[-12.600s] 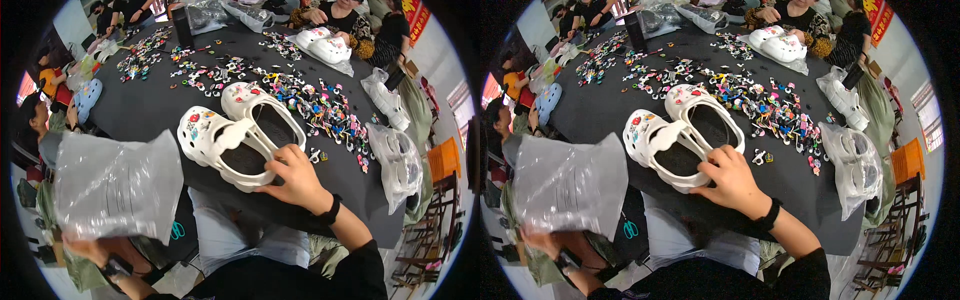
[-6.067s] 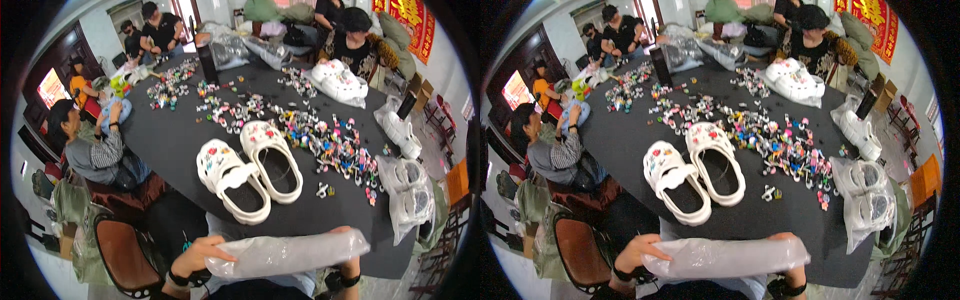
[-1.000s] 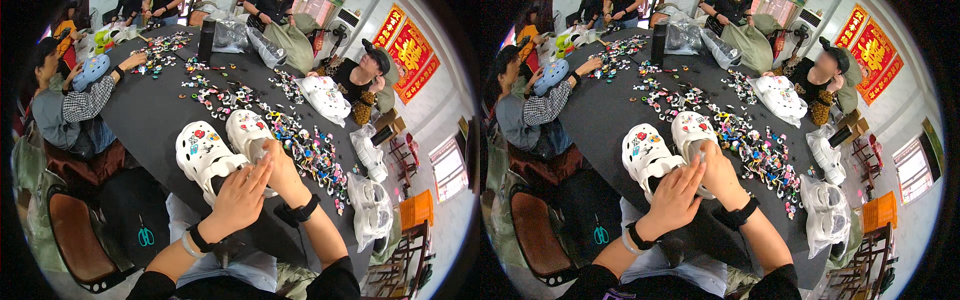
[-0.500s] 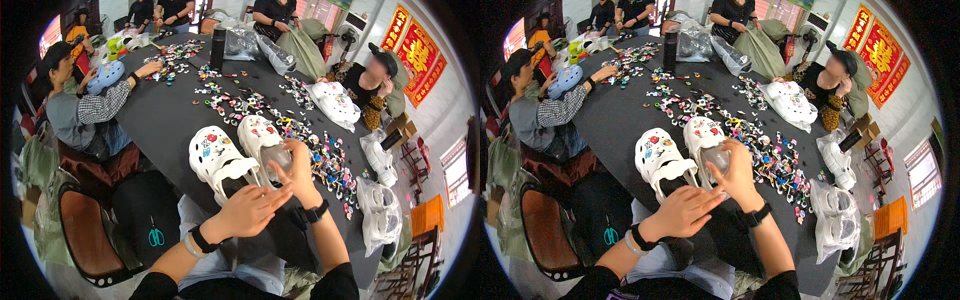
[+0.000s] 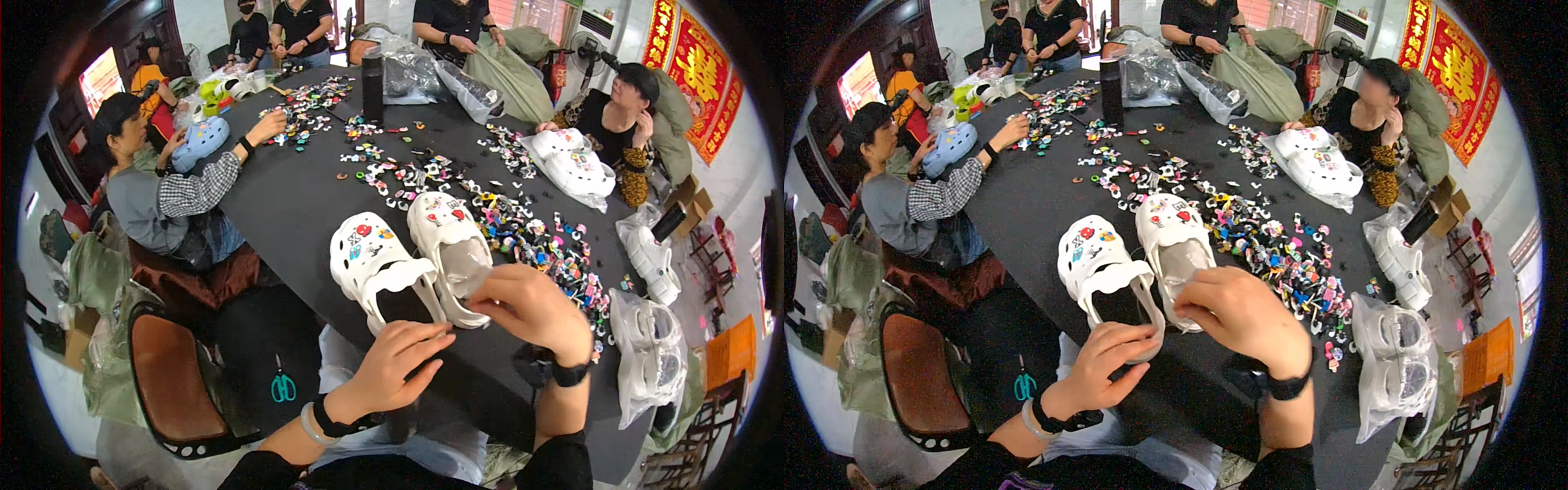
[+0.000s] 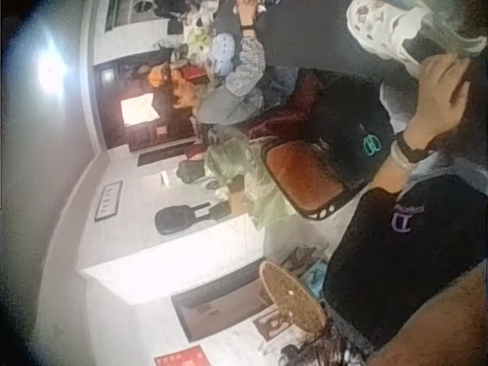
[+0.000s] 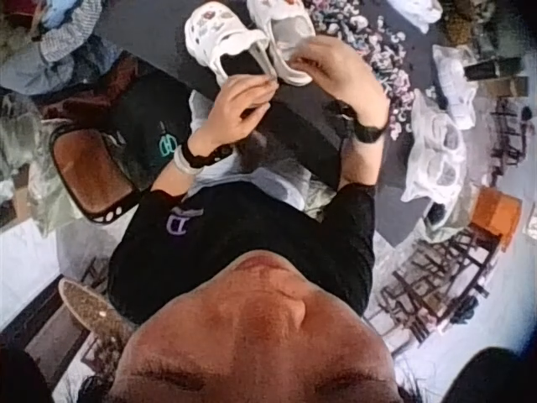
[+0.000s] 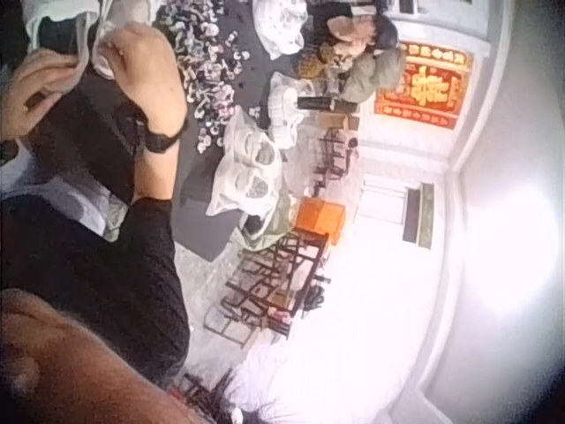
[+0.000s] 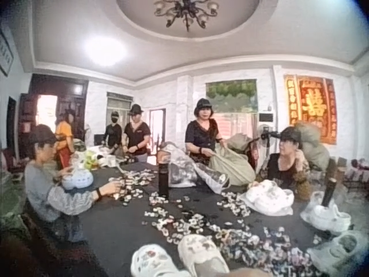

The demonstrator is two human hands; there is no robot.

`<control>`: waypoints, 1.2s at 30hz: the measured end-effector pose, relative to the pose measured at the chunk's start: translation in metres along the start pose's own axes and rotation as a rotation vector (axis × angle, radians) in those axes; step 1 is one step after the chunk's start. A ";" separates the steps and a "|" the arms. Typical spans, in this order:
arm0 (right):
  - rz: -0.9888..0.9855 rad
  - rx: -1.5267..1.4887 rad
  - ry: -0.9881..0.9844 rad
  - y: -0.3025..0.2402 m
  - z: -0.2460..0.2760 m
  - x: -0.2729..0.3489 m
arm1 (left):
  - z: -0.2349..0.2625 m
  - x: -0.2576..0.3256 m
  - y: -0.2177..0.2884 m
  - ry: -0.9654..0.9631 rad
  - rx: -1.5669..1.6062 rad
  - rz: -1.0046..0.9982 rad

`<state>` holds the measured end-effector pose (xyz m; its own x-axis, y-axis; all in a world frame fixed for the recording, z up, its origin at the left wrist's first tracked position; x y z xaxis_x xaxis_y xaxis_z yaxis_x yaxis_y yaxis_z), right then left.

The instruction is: Attaching decorative charms to rubber clogs at a manufacturing assembly table.

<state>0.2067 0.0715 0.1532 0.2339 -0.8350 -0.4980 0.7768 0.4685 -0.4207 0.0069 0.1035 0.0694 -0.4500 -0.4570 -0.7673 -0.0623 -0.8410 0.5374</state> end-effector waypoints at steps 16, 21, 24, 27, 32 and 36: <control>0.051 0.041 -0.157 -0.035 0.016 0.026 | 0.066 0.061 -0.043 0.065 -0.217 0.311; 0.094 -0.046 -0.246 -0.051 0.007 0.015 | 0.113 0.192 -0.159 0.055 -0.299 0.925; 0.097 0.089 -0.216 -0.052 0.005 0.015 | 0.145 0.286 -0.217 0.016 -0.405 1.063; 0.103 0.086 -0.201 -0.053 -0.007 0.010 | 0.176 0.355 -0.234 -0.130 -0.785 1.177; 0.088 0.127 -0.229 -0.060 -0.015 0.009 | 0.174 0.419 -0.238 -0.234 -0.845 1.516; 0.074 0.146 -0.188 -0.062 -0.010 0.014 | 0.147 0.449 -0.242 -0.233 -1.108 1.410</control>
<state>0.1563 0.0336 0.1641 0.3873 -0.8456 -0.3674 0.8265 0.4950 -0.2681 -0.3113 0.1442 -0.3534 0.2581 -0.9585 0.1212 0.9516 0.2739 0.1393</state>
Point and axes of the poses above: each hand's wrist, its own x-axis away from the middle knuckle, its own z-axis out of the back of the hand, y = z × x, the point moved 3 cm from there along -x, towards the middle knuckle, and after that the axes turned 12 degrees about y, right-handed, at the moved point
